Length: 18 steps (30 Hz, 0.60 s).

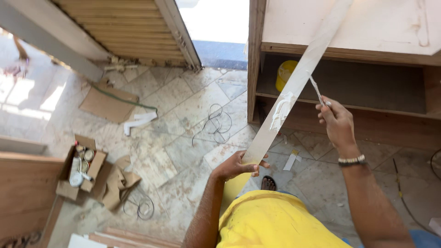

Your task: The person holds a long, thin piece of wood and uses a brush to apply white paint to its surface. They repeatedly dip the brush into a yellow container to reload paint and continue coating the wood piece.

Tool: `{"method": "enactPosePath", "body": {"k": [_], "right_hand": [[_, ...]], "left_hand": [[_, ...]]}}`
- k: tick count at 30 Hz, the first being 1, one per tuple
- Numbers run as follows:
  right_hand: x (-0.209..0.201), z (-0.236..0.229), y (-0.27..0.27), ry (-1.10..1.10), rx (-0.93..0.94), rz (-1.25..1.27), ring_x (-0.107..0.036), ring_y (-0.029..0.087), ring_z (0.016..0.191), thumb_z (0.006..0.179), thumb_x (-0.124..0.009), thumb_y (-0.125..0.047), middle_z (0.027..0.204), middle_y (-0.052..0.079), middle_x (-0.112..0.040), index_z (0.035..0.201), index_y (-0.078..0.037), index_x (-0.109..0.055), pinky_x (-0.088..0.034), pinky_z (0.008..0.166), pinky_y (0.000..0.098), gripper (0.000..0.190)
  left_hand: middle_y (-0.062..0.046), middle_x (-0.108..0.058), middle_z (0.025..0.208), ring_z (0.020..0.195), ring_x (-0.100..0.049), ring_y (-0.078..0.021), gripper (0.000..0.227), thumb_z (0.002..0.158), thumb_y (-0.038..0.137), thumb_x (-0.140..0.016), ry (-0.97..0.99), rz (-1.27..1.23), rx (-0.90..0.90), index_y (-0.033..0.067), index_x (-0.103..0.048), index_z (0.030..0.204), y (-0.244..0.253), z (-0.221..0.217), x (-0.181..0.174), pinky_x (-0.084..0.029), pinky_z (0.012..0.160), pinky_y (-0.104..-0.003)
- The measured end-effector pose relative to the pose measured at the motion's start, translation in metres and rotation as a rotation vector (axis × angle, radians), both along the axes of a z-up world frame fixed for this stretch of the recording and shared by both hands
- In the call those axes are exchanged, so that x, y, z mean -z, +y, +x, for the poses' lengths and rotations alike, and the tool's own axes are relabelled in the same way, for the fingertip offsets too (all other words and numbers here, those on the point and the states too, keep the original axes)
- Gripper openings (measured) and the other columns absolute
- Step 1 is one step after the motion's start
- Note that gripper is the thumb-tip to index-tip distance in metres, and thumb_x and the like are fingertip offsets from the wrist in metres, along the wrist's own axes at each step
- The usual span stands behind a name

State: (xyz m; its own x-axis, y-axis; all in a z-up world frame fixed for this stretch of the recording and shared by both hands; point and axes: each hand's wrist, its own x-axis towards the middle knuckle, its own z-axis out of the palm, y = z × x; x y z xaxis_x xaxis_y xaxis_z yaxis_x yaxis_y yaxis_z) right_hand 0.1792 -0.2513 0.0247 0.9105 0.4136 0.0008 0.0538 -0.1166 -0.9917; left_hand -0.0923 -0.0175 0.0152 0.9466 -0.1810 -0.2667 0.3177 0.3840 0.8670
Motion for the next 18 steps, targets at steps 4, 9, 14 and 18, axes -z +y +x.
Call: {"method": "enactPosePath", "body": {"k": [4,9,14,18], "right_hand": [[-0.003,0.009,0.026,-0.185,0.021,-0.461,-0.057,0.019,0.082,0.108,-0.063,-0.021,0.098,0.020,-0.068,0.143,-0.008,-0.068,-0.050,0.074,0.0349,0.038],[0.015,-0.029,0.048,-0.486,-0.124,-0.366,-0.064,0.018,0.105,0.108,-0.062,-0.024,0.124,0.017,-0.071,0.136,-0.005,-0.067,-0.053,0.087,0.0345,0.034],[0.021,-0.069,0.061,-0.216,-0.079,-0.346,-0.066,0.016,0.085,0.103,-0.061,-0.030,0.113,0.008,-0.073,0.139,-0.011,-0.064,-0.057,0.073,0.0321,0.041],[0.060,-0.117,0.062,-0.148,0.043,-0.299,-0.062,0.013,0.077,0.101,-0.063,-0.031,0.107,0.004,-0.070,0.139,-0.011,-0.064,-0.054,0.061,0.0303,0.043]], "left_hand": [[-0.012,-0.075,0.116,0.085,-0.065,-0.0134,0.067,0.086,0.026,-0.083,-0.048,0.026,0.016,-0.0056,-0.056,0.140,0.006,-0.003,-0.009,-0.056,0.085,-0.031],[-0.013,-0.075,0.113,0.082,-0.064,-0.0139,0.069,0.085,0.023,-0.083,-0.039,0.000,0.005,-0.0047,-0.054,0.141,0.010,-0.003,-0.014,-0.056,0.081,-0.032],[-0.013,-0.075,0.113,0.090,-0.068,-0.0134,0.070,0.084,0.024,-0.083,-0.021,0.001,0.003,-0.0052,-0.053,0.141,0.009,-0.008,-0.014,-0.058,0.083,-0.032],[-0.013,-0.075,0.112,0.084,-0.065,-0.0145,0.075,0.084,0.027,-0.085,-0.046,-0.052,-0.002,-0.0058,-0.053,0.143,0.011,-0.012,-0.014,-0.056,0.080,-0.031]]}}
